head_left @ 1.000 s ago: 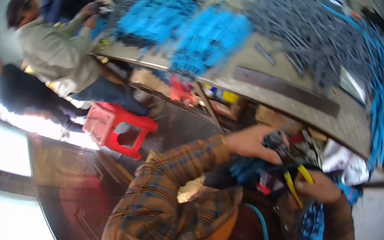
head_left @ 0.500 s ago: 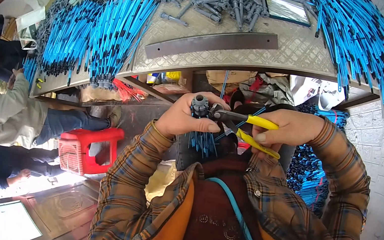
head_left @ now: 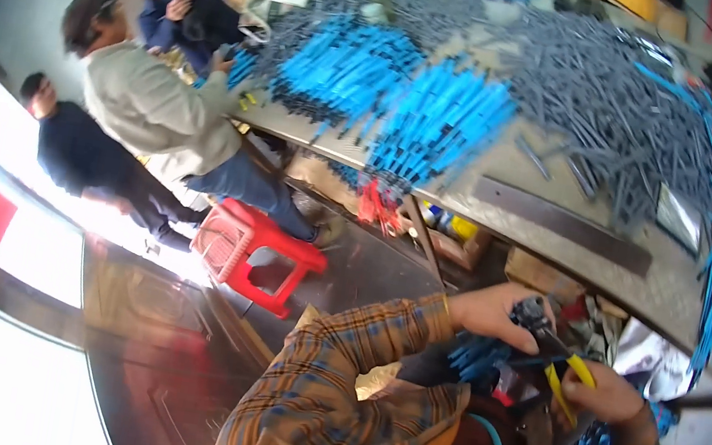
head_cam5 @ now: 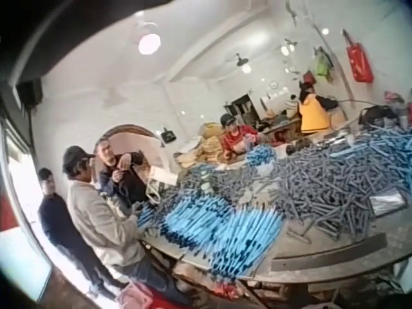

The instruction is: The person trims blue strips of synthetic material and bundles them using pliers and wire cutters at a factory workstation.

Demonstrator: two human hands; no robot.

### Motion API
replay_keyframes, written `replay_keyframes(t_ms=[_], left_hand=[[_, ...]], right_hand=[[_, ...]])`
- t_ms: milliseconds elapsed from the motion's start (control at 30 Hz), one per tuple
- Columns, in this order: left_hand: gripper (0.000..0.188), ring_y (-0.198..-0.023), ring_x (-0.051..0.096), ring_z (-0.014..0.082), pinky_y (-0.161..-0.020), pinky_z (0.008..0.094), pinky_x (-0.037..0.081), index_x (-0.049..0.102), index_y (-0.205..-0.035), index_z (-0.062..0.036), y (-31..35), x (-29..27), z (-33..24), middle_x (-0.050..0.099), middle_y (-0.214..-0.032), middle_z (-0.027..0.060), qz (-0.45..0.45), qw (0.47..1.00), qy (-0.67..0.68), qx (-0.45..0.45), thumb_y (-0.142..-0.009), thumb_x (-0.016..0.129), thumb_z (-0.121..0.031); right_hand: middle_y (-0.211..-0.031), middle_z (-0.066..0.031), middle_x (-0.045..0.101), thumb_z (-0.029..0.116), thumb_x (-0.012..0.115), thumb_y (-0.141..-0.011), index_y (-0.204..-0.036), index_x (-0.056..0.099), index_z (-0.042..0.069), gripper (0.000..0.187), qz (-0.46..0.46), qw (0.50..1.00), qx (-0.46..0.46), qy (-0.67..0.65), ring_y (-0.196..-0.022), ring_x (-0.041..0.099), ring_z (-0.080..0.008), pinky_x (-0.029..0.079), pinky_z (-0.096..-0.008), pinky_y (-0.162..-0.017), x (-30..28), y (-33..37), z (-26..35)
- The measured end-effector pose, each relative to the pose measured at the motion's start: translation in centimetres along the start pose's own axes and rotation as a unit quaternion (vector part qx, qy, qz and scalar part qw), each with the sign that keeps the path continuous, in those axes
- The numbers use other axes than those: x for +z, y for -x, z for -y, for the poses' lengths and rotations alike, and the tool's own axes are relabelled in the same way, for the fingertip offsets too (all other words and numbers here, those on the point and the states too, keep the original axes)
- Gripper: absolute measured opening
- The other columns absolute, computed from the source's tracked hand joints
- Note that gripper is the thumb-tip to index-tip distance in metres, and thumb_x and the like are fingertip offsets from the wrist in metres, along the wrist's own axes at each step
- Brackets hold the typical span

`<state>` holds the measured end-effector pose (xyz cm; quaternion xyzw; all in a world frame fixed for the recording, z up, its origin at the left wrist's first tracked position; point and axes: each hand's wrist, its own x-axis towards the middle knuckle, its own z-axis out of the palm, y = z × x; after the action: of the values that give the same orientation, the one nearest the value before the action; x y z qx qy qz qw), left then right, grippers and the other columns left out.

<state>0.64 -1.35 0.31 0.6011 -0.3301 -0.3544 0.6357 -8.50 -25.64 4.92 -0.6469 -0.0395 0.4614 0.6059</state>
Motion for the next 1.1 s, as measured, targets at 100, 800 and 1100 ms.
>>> replay_keyframes(t_ms=[100, 800, 1100], left_hand=[[0.035, -0.079, 0.055, 0.0080, -0.070, 0.0252, 0.046, 0.057, -0.099, -0.0031, 0.2, 0.0, 0.3, 0.061, -0.087, 0.0023, 0.009, 1.000, 0.018, 0.007, -0.069, 0.074, -0.009], [0.038, -0.072, 0.054, 0.0089, -0.067, 0.0260, 0.046, 0.056, -0.097, -0.0015, -0.4, 0.7, -0.1, 0.059, -0.078, 0.0027, -0.136, 0.988, -0.073, -0.015, -0.068, 0.074, -0.018], [0.066, -0.072, 0.058, 0.0151, -0.069, 0.0286, 0.046, 0.056, -0.100, 0.0027, -1.4, -3.2, 2.8, 0.060, -0.075, 0.0082, 0.003, 0.989, 0.135, 0.056, -0.066, 0.068, -0.053]], right_hand=[[-0.073, -0.0099, 0.059, 0.019, 0.047, -0.088, -0.092, 0.050, 0.001, 0.019, -0.016, 0.999, 0.022, -0.032, -0.059, 0.058, -0.0179, 0.048, -0.0277, -0.054, 0.3, 0.2, 1.1], [-0.078, -0.0226, 0.058, 0.023, 0.055, -0.083, -0.099, 0.049, 0.002, 0.027, -0.226, 0.862, -0.083, 0.447, -0.076, 0.056, -0.0416, 0.045, -0.0436, -0.064, 1.7, -0.3, 2.6], [-0.068, -0.0102, 0.057, 0.028, 0.052, -0.087, -0.091, 0.051, 0.002, 0.027, -0.121, 0.986, -0.037, 0.107, -0.055, 0.056, -0.0194, 0.046, -0.0332, -0.053, -0.1, -0.7, 2.8]])
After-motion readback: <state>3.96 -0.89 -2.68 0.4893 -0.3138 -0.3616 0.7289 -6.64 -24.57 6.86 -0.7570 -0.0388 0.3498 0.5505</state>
